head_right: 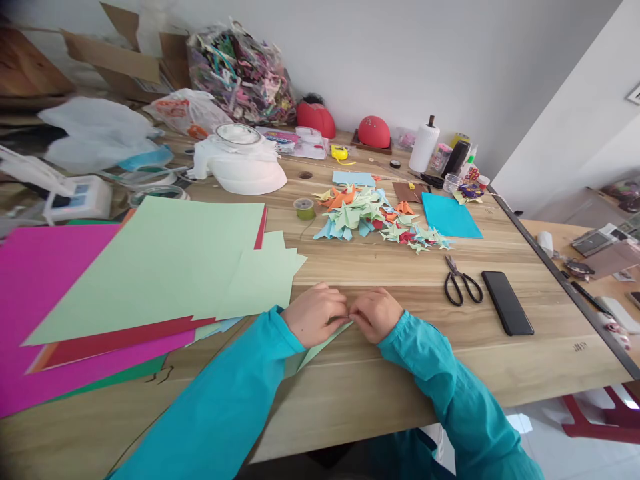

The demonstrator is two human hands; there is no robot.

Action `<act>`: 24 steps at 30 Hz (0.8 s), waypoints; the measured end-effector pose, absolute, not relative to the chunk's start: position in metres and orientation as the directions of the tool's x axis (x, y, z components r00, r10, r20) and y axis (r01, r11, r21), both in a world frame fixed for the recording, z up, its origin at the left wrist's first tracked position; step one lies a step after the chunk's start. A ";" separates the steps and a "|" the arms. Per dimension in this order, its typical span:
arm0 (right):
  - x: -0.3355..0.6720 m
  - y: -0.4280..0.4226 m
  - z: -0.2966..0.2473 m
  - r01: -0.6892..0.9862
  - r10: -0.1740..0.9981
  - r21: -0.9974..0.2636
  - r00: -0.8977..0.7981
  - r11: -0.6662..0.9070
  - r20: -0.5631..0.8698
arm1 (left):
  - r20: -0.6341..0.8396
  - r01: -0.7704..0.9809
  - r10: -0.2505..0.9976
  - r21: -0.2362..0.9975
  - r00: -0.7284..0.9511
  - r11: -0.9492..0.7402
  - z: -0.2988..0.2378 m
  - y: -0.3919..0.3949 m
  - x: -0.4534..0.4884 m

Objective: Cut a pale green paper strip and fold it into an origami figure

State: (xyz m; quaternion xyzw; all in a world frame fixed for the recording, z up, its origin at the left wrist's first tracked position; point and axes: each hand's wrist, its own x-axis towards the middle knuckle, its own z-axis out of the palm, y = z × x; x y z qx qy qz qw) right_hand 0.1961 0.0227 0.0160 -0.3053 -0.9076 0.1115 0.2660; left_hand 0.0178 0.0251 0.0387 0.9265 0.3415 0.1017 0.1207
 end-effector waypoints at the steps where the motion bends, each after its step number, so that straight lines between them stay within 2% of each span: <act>1: 0.196 0.022 0.017 0.494 0.598 -0.339 -0.688 0.801 0.411 | 0.105 0.604 0.653 0.294 0.750 -0.741 0.038 0.026 0.017; 6: 0.201 0.024 0.019 0.482 0.562 -0.290 -0.733 0.827 0.384 | 0.079 0.595 0.646 0.317 0.760 -0.739 0.043 0.027 0.013; 11: 0.212 0.032 0.022 0.547 0.598 -0.250 -0.681 0.799 0.423 | 0.091 0.609 0.688 0.394 0.720 -0.689 0.049 0.030 0.003; 16: 0.205 0.029 0.024 0.474 0.631 -0.419 -0.617 0.775 0.470 | 0.111 0.612 0.712 0.432 0.693 -0.663 0.048 0.032 0.002; 20: 0.198 0.025 0.024 0.420 0.609 -0.457 -0.665 0.784 0.432 | 0.145 0.559 0.696 0.492 0.704 -0.667 0.047 0.029 0.008; 22: 0.200 0.025 0.027 0.412 0.670 -0.562 -0.628 0.717 0.395 | 0.168 0.529 0.705 0.548 0.689 -0.648 0.048 0.028 0.010; 24: 0.204 0.026 0.032 0.408 0.784 -0.704 -0.514 0.581 0.348 | 0.195 0.497 0.747 0.636 0.636 -0.589 0.051 0.027 0.010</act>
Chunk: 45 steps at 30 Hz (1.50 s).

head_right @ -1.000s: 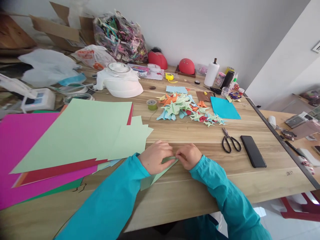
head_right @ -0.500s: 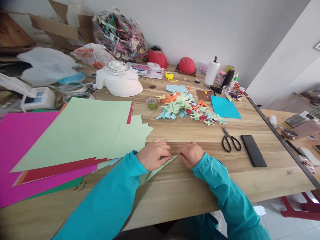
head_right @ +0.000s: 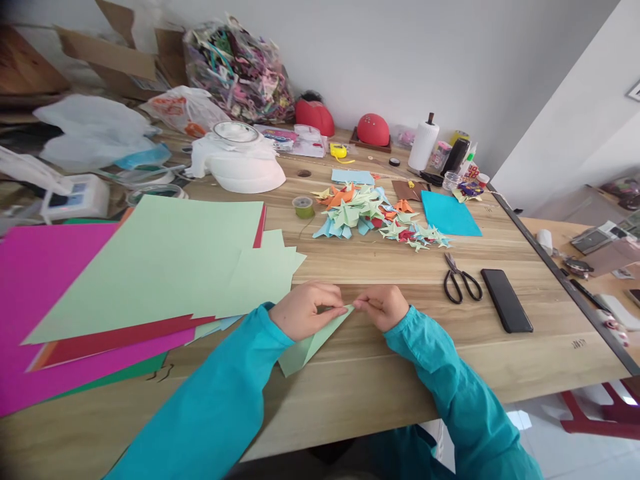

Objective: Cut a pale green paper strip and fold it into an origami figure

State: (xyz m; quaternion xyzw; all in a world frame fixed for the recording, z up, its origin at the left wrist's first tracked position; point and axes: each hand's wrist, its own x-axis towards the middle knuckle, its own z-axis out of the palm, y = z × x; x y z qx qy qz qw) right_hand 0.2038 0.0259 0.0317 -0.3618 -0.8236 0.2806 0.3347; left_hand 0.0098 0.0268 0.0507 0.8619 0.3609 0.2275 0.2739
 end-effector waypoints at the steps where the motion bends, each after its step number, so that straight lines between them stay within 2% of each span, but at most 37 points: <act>1: 0.206 0.027 0.034 0.396 0.837 -0.766 -0.438 0.506 0.327 | 0.205 0.477 0.780 0.691 0.592 -0.543 0.052 0.027 0.010; 3: 0.209 0.029 0.036 0.337 0.909 -0.858 -0.295 0.387 0.295 | 0.209 0.420 0.850 0.797 0.484 -0.434 0.053 0.027 0.010; 5: 0.208 0.030 0.034 0.235 0.938 -0.922 -0.236 0.309 0.254 | 0.200 0.356 0.904 0.870 0.377 -0.341 0.052 0.027 0.012; 7: 0.204 0.028 0.030 0.133 0.939 -0.965 -0.293 0.226 0.180 | 0.203 0.308 0.930 0.903 0.306 -0.299 0.051 0.027 0.015; 10: 0.195 0.023 0.023 0.088 0.917 -0.986 -0.387 0.140 0.096 | 0.220 0.277 0.938 0.915 0.269 -0.295 0.047 0.025 0.022; 19: 0.192 0.014 0.029 0.206 0.892 -0.970 -0.451 0.126 0.020 | 0.145 0.213 0.969 0.959 0.199 -0.187 0.041 0.022 0.032; 25: 0.189 0.016 0.023 0.259 0.917 -0.937 -0.379 0.232 0.122 | 0.094 0.065 0.994 0.993 0.055 -0.098 0.035 0.017 0.044; 29: 0.189 0.020 0.014 0.307 0.933 -0.931 -0.351 0.196 0.080 | 0.014 -0.006 0.999 1.000 0.049 -0.014 0.031 0.016 0.049; 31: 0.189 0.020 0.014 0.267 0.926 -0.950 -0.374 0.164 0.055 | 0.002 -0.005 0.999 1.000 0.050 -0.002 0.033 0.017 0.048; 34: 0.190 0.019 0.018 0.146 0.884 -0.986 -0.468 0.084 0.006 | 0.041 0.013 0.995 0.999 0.096 -0.043 0.038 0.018 0.045; 37: 0.192 0.017 0.023 0.103 0.861 -0.995 -0.506 0.009 -0.045 | 0.091 0.000 0.986 0.996 0.140 -0.092 0.042 0.019 0.041; 40: 0.194 0.020 0.025 0.083 0.872 -0.996 -0.486 -0.028 -0.065 | 0.023 -0.016 0.991 1.000 0.135 -0.021 0.041 0.021 0.039; 43: 0.197 0.024 0.025 0.063 0.917 -0.998 -0.398 0.010 -0.016 | -0.065 0.035 0.984 0.998 0.168 0.060 0.039 0.022 0.038; 45: 0.199 0.027 0.026 0.075 0.941 -0.996 -0.337 0.037 0.010 | -0.063 0.088 0.974 0.995 0.219 0.044 0.038 0.023 0.037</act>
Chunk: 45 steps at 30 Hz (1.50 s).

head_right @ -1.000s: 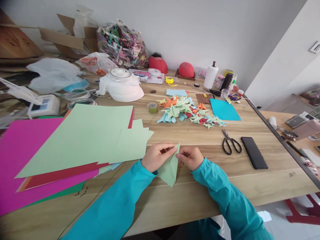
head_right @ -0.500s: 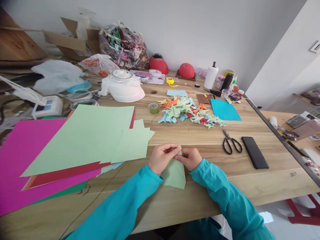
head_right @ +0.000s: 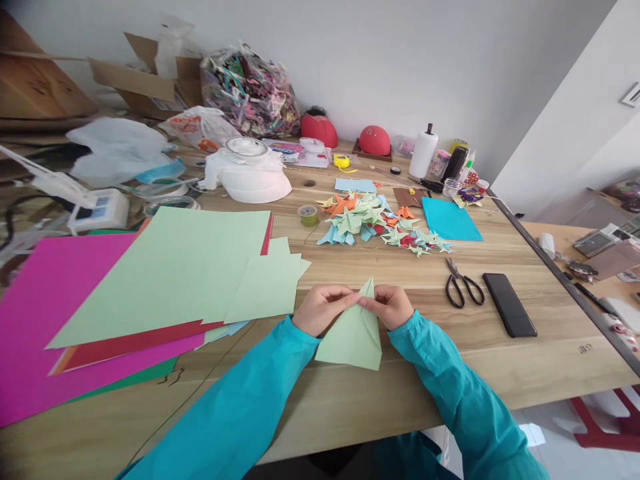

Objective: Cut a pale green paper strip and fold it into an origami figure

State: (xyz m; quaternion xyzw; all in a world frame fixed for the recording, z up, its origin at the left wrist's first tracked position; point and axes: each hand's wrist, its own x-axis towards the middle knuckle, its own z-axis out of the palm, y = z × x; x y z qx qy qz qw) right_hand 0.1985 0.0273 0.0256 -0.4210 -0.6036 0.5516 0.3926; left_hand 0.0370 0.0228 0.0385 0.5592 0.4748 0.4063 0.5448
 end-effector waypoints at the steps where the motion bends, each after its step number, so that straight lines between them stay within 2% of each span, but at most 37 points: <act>1: 0.200 0.028 0.026 0.082 0.944 -0.996 -0.329 0.034 0.005 | -0.042 0.107 0.970 0.994 0.241 0.017 0.039 0.023 0.037; 4: 0.203 0.030 0.027 0.058 0.926 -0.998 -0.376 -0.012 -0.033 | 0.054 0.148 0.957 0.984 0.286 -0.100 0.040 0.022 0.038; 7: 0.203 0.030 0.030 -0.005 0.936 -1.000 -0.353 0.003 0.004 | 0.100 0.198 0.937 0.965 0.335 -0.174 0.041 0.019 0.040; 12: 0.199 0.029 0.033 0.035 0.966 -0.995 -0.246 0.091 0.080 | 0.121 0.234 0.925 0.948 0.361 -0.215 0.040 0.017 0.043; 17: 0.198 0.030 0.032 0.047 0.978 -0.997 -0.201 0.056 0.046 | 0.140 0.244 0.910 0.937 0.390 -0.249 0.041 0.018 0.040; 28: 0.218 0.049 0.019 -0.241 0.987 -0.959 0.026 -0.150 -0.160 | 0.055 0.257 0.890 0.948 0.453 -0.189 0.049 0.023 0.027; 33: 0.238 0.061 0.025 -0.361 0.965 -0.927 0.194 -0.099 -0.179 | 0.021 0.177 0.878 0.977 0.478 -0.120 0.058 0.027 0.012; 35: 0.235 0.058 0.026 -0.342 0.971 -0.933 0.160 -0.114 -0.177 | 0.023 0.173 0.908 0.979 0.419 -0.105 0.059 0.028 0.011; 38: 0.218 0.045 0.024 -0.190 0.990 -0.972 -0.013 -0.139 -0.139 | 0.018 0.256 0.942 0.960 0.334 -0.109 0.054 0.026 0.018; 41: 0.198 0.030 0.023 -0.064 0.986 -0.995 -0.152 -0.080 -0.069 | -0.032 0.272 0.905 0.958 0.424 -0.093 0.045 0.024 0.028; 43: 0.190 0.024 0.025 -0.043 0.981 -0.998 -0.194 -0.041 -0.032 | -0.052 0.283 0.861 0.953 0.505 -0.108 0.039 0.023 0.033; 45: 0.187 0.022 0.027 -0.063 0.972 -0.997 -0.232 -0.050 -0.034 | -0.055 0.303 0.855 0.945 0.516 -0.122 0.034 0.024 0.035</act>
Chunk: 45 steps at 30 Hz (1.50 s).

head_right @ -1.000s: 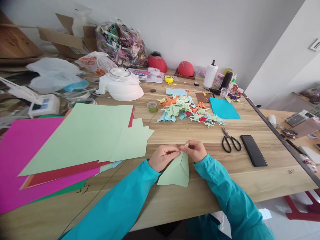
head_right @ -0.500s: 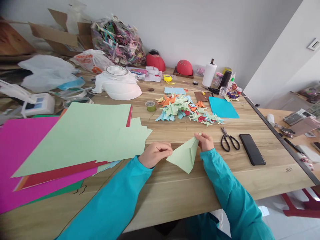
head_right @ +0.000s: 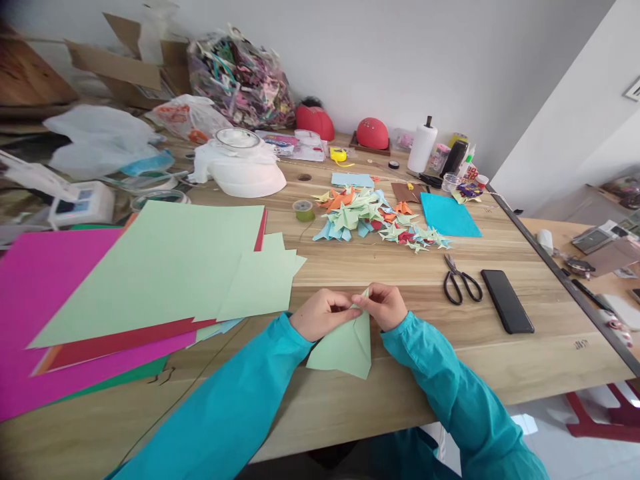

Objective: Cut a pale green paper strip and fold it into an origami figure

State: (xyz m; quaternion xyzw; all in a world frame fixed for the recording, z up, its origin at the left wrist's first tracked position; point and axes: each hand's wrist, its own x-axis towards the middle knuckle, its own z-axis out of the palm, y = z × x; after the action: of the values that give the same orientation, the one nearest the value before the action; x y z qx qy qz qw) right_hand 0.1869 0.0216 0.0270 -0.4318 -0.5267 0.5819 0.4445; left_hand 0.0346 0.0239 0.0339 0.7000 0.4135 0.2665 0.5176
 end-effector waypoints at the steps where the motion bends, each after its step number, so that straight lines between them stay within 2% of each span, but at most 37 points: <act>1: 0.187 0.022 0.028 -0.079 0.966 -0.994 -0.253 -0.075 -0.053 | -0.055 0.312 0.863 0.942 0.502 -0.122 0.032 0.024 0.035; 4: 0.189 0.024 0.027 -0.142 0.948 -0.973 -0.288 -0.181 -0.134 | -0.063 0.318 0.881 0.942 0.469 -0.102 0.030 0.024 0.036; 8: 0.187 0.024 0.021 -0.258 0.949 -0.931 -0.249 -0.259 -0.195 | -0.031 0.310 0.906 0.944 0.422 -0.112 0.031 0.023 0.040; 12: 0.184 0.023 0.018 -0.361 0.958 -0.892 -0.190 -0.272 -0.215 | -0.027 0.300 0.923 0.949 0.383 -0.097 0.031 0.020 0.043; 16: 0.191 0.030 0.022 -0.439 0.959 -0.856 -0.065 -0.274 -0.274 | -0.077 0.302 0.889 0.951 0.452 -0.071 0.033 0.016 0.045; 20: 0.201 0.036 0.027 -0.467 0.975 -0.861 -0.016 -0.203 -0.222 | -0.111 0.259 0.896 0.966 0.430 -0.004 0.036 0.015 0.045; 22: 0.202 0.035 0.027 -0.430 0.979 -0.880 -0.058 -0.201 -0.195 | -0.138 0.218 0.914 0.974 0.380 0.057 0.037 0.016 0.044; 25: 0.200 0.032 0.023 -0.287 0.981 -0.941 -0.121 -0.178 -0.149 | -0.146 0.174 0.925 0.981 0.352 0.089 0.036 0.018 0.041; 30: 0.198 0.028 0.025 -0.155 0.983 -0.978 -0.142 -0.140 -0.118 | -0.046 0.187 0.955 0.982 0.293 -0.010 0.036 0.019 0.040; 35: 0.192 0.021 0.033 -0.019 0.973 -0.986 -0.169 -0.165 -0.159 | 0.064 0.102 0.979 0.991 0.194 -0.085 0.036 0.021 0.042; 39: 0.188 0.019 0.032 0.002 0.966 -0.987 -0.207 -0.161 -0.158 | 0.098 0.097 0.977 0.988 0.191 -0.119 0.035 0.020 0.042; 45: 0.188 0.019 0.031 -0.064 0.960 -0.986 -0.244 -0.155 -0.136 | 0.116 0.047 0.982 0.991 0.150 -0.125 0.038 0.018 0.042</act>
State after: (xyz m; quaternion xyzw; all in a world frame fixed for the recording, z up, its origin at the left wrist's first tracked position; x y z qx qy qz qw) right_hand 0.1884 0.0194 0.0305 -0.4508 -0.4973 0.6119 0.4184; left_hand 0.0425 0.0176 0.0383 0.5789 0.4444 0.4768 0.4900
